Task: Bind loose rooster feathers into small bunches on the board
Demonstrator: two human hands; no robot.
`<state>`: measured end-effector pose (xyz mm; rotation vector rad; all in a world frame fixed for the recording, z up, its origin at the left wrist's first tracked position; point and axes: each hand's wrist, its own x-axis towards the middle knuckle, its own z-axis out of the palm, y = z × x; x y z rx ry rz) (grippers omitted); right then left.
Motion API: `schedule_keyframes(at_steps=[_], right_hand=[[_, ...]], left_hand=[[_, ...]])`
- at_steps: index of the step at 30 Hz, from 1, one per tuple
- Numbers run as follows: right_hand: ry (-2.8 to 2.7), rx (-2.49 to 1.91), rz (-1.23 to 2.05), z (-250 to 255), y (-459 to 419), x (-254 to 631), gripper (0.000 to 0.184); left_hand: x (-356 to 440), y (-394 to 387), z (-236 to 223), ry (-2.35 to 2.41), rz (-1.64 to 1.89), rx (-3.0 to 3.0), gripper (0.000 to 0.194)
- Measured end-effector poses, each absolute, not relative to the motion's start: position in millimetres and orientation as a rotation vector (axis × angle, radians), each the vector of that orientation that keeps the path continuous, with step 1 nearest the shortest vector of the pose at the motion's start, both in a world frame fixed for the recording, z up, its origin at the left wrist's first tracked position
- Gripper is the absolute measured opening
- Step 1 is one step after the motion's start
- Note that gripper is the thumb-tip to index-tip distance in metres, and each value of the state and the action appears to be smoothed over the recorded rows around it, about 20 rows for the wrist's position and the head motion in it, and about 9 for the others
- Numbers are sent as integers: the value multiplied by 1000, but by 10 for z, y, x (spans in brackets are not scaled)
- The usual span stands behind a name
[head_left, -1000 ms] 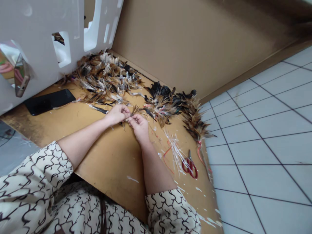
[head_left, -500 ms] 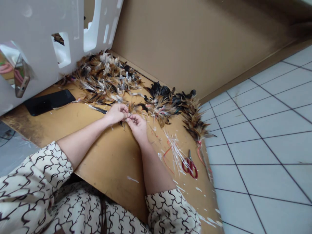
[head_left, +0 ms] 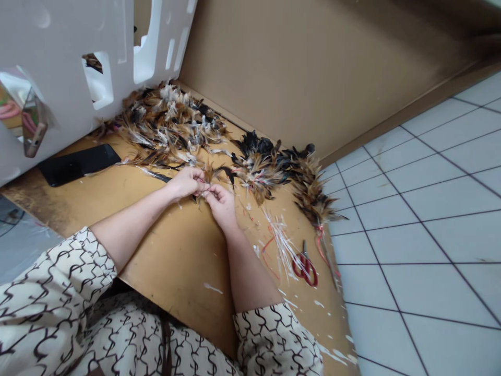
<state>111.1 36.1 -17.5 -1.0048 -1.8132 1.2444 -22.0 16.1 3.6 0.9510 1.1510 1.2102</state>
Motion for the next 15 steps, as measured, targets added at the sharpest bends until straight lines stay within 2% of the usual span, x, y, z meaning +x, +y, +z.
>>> schedule_keyframes(at_steps=[15], right_hand=[[-1851,-1005,1166,-161,344,1098,12]], left_hand=[[-190,132,102,1238,1188,998,31]])
